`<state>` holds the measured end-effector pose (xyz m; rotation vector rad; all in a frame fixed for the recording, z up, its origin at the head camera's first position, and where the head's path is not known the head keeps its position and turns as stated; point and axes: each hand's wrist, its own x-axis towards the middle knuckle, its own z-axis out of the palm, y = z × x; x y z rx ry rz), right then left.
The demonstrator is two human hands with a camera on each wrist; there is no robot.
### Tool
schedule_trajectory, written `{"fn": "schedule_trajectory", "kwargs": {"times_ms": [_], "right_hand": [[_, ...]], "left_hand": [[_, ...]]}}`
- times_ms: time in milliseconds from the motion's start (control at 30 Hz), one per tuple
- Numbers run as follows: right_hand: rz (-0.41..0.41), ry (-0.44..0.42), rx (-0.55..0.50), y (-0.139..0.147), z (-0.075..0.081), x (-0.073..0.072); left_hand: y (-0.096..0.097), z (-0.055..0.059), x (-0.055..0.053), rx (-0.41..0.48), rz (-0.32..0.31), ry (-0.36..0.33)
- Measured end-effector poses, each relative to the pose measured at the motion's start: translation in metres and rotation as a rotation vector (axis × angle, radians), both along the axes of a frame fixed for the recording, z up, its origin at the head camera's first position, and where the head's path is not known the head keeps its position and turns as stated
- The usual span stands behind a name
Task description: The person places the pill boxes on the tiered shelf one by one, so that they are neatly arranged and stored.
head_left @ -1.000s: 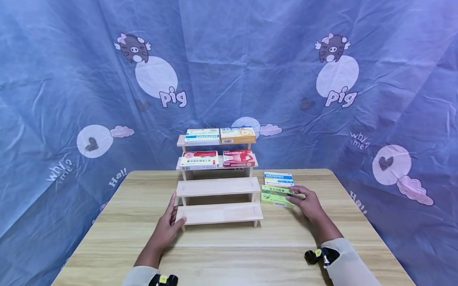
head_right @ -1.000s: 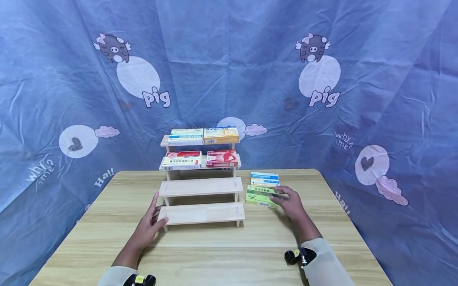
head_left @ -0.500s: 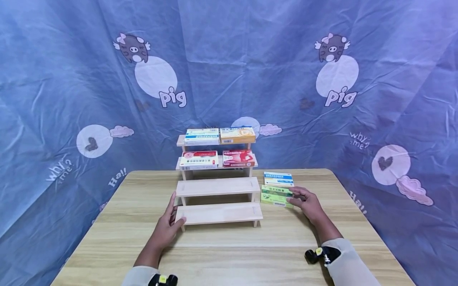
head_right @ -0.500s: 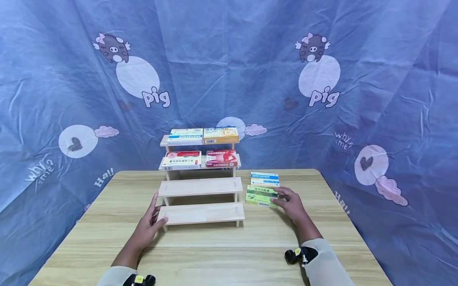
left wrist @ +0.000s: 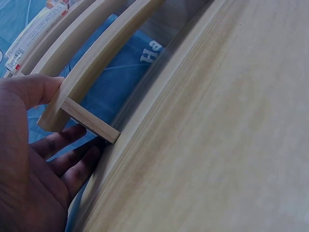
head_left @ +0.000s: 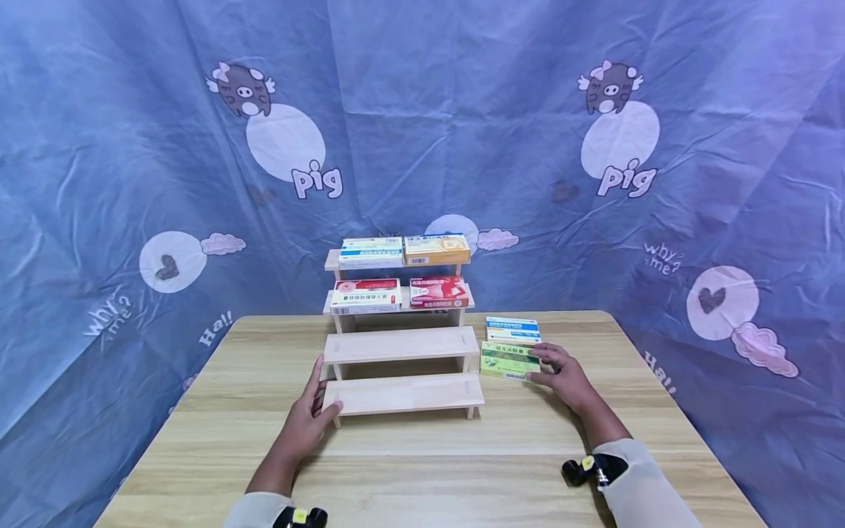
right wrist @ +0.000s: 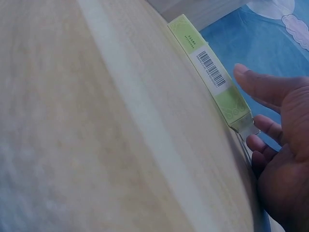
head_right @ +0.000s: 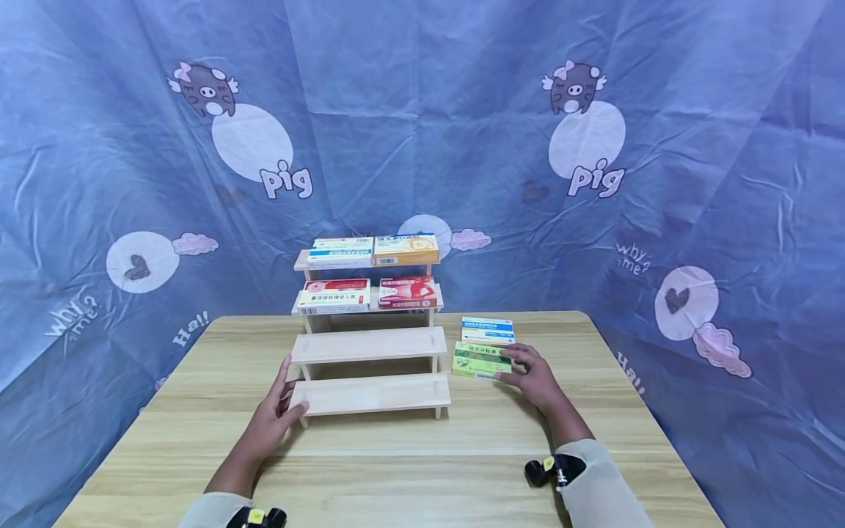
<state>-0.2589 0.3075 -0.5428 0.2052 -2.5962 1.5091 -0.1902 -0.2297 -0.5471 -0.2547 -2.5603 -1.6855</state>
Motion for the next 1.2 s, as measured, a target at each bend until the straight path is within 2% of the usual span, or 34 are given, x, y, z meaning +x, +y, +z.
{"fn": "schedule_trajectory", "kwargs": {"times_ms": [267, 500, 767, 1000, 1200], "right_hand": [[0.016, -0.01, -0.026, -0.0012, 0.0005, 0.0019], [0.002, -0.008, 0.018, -0.0002, -0.0022, 0.0022], [0.008, 0.009, 0.013, 0.0, -0.0017, 0.0017], [0.014, -0.036, -0.008, -0.0013, 0.0009, 0.0025], [-0.004, -0.084, 0.018, -0.0018, 0.0011, 0.0006]], "left_hand": [[-0.0001, -0.0011, -0.0002, -0.005, -0.001, 0.009], [-0.0002, -0.0027, -0.0016, 0.004, -0.007, 0.017], [-0.0001, -0.004, -0.002, 0.013, -0.006, 0.02], [0.0008, -0.0019, -0.0021, 0.008, -0.008, 0.008], [0.0008, -0.0013, -0.0014, 0.011, -0.007, 0.008]]}}
